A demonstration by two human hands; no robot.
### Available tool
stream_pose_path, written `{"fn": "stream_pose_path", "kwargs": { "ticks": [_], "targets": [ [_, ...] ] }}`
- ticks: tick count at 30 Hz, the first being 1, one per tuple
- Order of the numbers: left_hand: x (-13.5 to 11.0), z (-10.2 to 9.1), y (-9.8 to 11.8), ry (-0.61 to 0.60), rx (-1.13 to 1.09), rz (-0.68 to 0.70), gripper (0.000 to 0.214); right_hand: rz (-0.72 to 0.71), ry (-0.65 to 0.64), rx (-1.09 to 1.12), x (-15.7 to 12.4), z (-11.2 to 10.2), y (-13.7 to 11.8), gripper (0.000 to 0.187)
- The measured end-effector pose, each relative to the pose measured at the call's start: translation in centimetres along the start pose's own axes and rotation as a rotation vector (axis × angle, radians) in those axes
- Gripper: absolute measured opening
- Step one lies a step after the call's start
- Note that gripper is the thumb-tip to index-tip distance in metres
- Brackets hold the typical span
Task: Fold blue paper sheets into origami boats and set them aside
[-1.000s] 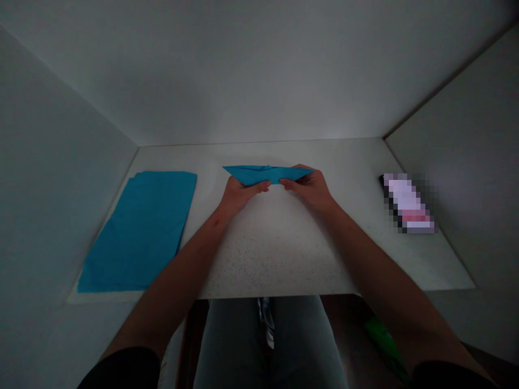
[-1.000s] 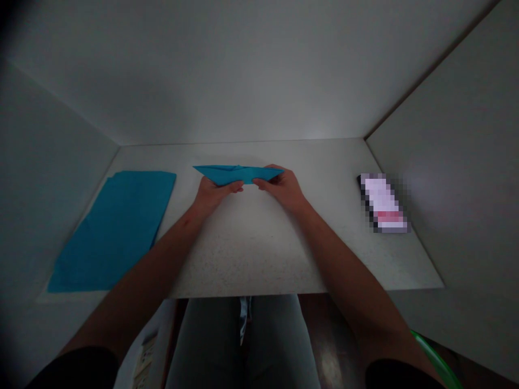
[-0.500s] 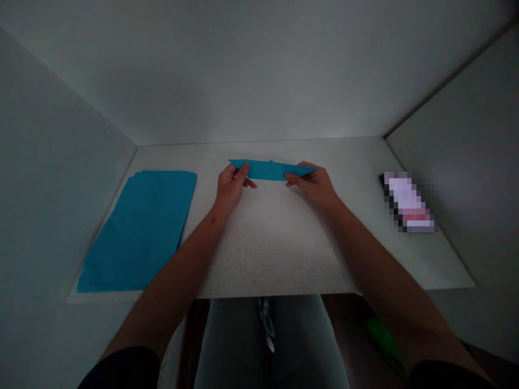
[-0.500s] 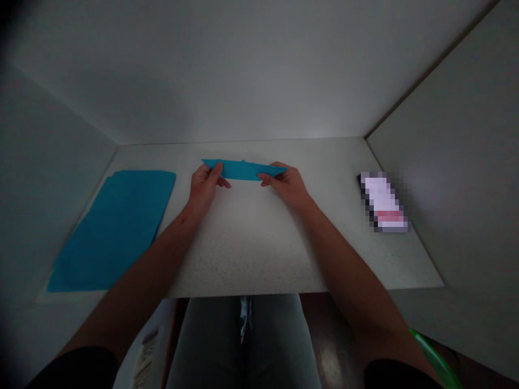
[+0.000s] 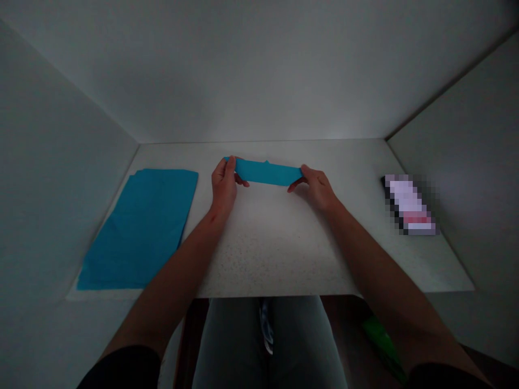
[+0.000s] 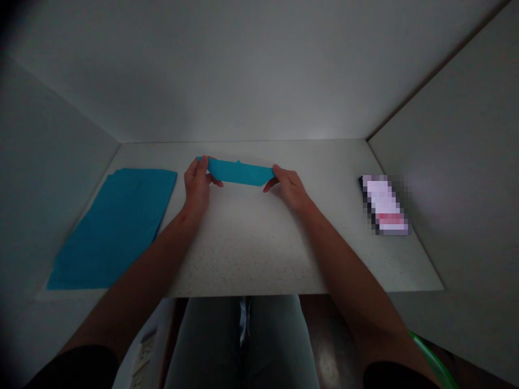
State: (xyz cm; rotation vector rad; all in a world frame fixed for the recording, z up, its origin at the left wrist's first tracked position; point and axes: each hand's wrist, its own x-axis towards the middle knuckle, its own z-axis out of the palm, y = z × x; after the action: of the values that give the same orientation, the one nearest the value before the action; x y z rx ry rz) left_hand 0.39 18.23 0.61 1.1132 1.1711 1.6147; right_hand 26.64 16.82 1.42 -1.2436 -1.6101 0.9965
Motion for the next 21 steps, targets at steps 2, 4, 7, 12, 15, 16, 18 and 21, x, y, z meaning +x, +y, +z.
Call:
{"fn": "stream_pose_path", "kwargs": {
  "ticks": [2, 4, 7, 12, 15, 16, 18, 21],
  "targets": [
    [0.0, -0.1, 0.1, 0.012, 0.012, -0.014, 0.058, -0.028, -0.010, -0.018, 0.1, -0.1, 0.1, 0.085],
    [0.0, -0.1, 0.1, 0.031, 0.017, -0.024, 0.059, -0.052, -0.017, -0.031, 0.2, -0.1, 0.1, 0.082],
    [0.2, -0.2, -0.1, 0.047, 0.029, -0.013, 0.063, -0.082, -0.023, -0.020, 0.3, 0.2, 0.0, 0.076],
    [0.5, -0.3, -0.3, 0.029, 0.021, 0.029, 0.065, -0.158, -0.030, 0.066, 0.2, 0.2, 0.0, 0.059],
    [0.5, -0.3, -0.4, 0.019, 0.001, 0.029, 0.064, -0.238, -0.027, -0.014, -0.1, -0.2, -0.4, 0.049],
    [0.5, -0.3, -0.4, 0.017, 0.008, 0.031, 0.065, -0.266, -0.036, -0.057, -0.2, -0.3, -0.6, 0.044],
    [0.4, -0.2, -0.3, 0.006, 0.028, 0.039, 0.066, -0.306, -0.068, -0.126, -0.3, -0.5, -0.9, 0.035],
    [0.2, -0.1, -0.2, -0.014, 0.042, 0.030, 0.068, -0.323, -0.125, -0.180, -0.3, -0.7, -1.2, 0.031]
  ]
}}
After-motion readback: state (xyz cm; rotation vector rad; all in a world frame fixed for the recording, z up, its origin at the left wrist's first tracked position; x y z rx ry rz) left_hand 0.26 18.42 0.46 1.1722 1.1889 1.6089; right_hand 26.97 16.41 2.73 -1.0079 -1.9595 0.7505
